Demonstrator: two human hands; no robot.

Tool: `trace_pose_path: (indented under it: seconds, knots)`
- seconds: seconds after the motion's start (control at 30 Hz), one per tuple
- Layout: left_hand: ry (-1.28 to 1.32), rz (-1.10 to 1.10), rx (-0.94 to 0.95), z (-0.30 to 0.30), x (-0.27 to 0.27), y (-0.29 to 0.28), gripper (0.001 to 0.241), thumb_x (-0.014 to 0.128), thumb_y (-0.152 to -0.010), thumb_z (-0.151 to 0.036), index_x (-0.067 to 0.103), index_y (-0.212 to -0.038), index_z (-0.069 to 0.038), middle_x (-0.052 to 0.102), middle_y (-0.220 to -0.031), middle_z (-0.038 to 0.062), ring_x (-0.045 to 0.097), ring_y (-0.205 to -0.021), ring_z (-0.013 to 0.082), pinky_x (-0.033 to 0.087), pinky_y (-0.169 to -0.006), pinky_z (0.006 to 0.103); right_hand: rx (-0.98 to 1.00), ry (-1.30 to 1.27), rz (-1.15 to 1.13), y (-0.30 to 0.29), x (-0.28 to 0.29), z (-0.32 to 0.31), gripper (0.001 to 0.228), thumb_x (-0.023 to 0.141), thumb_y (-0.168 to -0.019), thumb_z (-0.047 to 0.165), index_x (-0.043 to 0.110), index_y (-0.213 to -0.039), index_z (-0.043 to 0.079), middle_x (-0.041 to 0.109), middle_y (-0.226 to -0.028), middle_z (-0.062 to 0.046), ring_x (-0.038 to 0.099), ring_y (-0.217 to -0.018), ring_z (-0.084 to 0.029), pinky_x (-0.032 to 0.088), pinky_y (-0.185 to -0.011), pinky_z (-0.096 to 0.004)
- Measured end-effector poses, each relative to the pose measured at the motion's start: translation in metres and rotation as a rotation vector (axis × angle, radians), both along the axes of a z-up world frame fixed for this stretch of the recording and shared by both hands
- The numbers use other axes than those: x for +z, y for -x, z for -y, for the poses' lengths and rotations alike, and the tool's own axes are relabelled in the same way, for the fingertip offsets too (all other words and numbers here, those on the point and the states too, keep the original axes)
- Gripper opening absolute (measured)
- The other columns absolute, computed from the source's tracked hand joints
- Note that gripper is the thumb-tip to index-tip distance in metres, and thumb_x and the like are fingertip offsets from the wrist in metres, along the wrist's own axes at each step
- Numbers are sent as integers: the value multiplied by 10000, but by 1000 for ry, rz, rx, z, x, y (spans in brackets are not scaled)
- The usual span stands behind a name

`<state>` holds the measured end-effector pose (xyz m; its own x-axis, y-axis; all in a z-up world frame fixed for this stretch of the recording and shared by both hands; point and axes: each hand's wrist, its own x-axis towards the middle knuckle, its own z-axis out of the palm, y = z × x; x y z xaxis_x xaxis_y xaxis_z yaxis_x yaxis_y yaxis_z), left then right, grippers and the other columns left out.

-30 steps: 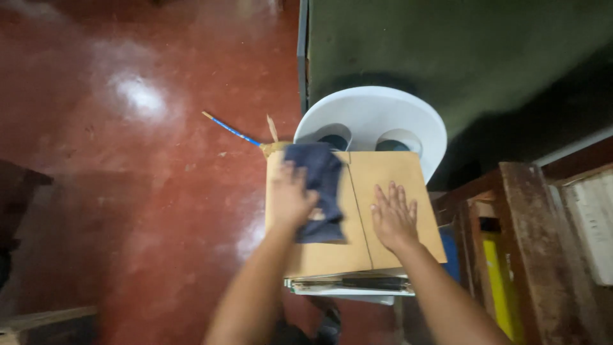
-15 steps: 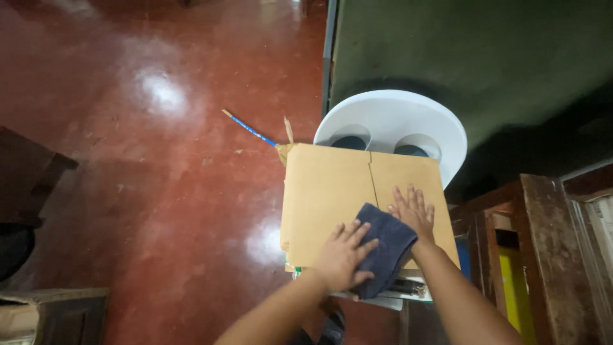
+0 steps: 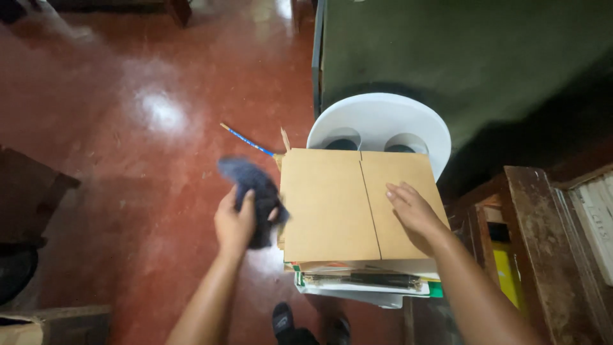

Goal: The recorder is wiping individual brown envelopes with a blue cloth and organizing them into a container on a wooden shelf.

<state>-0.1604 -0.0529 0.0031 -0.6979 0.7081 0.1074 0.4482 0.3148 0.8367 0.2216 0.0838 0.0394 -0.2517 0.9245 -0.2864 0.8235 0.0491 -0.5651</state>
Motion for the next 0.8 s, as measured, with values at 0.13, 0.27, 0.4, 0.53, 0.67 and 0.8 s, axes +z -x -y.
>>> trace_pose_path:
  seconds: [0.13, 0.27, 0.4, 0.53, 0.67, 0.8]
  knots:
    - [-160, 311, -166, -29, 55, -88, 542, 861, -812, -441, 731, -1297, -236, 724, -1200, 174, 673, -1176, 374, 596, -924, 476, -279, 345, -750, 53, 113, 62, 647, 454, -1009, 508, 422, -1590, 226, 361, -1662, -179, 347, -1503, -397, 282, -1191, -561]
    - [-317, 1053, -678, -57, 62, -160, 526, 435, -1107, -325, 424, -1545, -35, 551, -1448, 261, 620, -1253, 443, 628, -804, 552, -177, 307, -1374, 20, 48, 32, 1076, 831, -565, 548, 486, -1541, 255, 601, -1475, -133, 625, -1255, -335, 558, -910, -529]
    - [-52, 123, -693, -82, 25, -176, 461, 558, -1020, -432, 623, -1389, -162, 612, -1387, 117, 493, -1361, 348, 426, -1086, 558, -530, 9, -792, -9, 31, 6, 800, 837, -746, 188, 521, -1478, 125, 700, -981, -256, 621, -465, -294, 474, -373, -362]
    - [477, -462, -957, -57, 44, -171, 1053, 431, -845, -791, 290, -1619, -91, 210, -1698, 179, 103, -1576, 403, 72, -1250, 612, 268, -557, 437, -29, -23, 17, 875, 753, -743, 628, 455, -1533, 400, 517, -1472, -182, 599, -1234, -477, 461, -1049, -624]
    - [377, -542, -1013, -66, 8, -168, 1117, 413, -871, -836, 467, -1424, 133, 127, -1677, 315, -25, -1561, 498, 7, -1210, 622, 266, -245, 459, 11, -51, 27, 914, 655, -796, 771, 330, -1576, 422, -7, -1733, -152, -18, -1543, -521, 151, -1156, -691]
    - [373, -474, -1049, -71, -11, -167, 1163, 416, -859, -817, 205, -1573, 77, 64, -1678, 296, -83, -1543, 491, -45, -1190, 625, 111, -244, 482, 68, -42, -39, 762, 478, -894, 712, 338, -1577, 405, 91, -1723, -135, 45, -1541, -482, 115, -1197, -687]
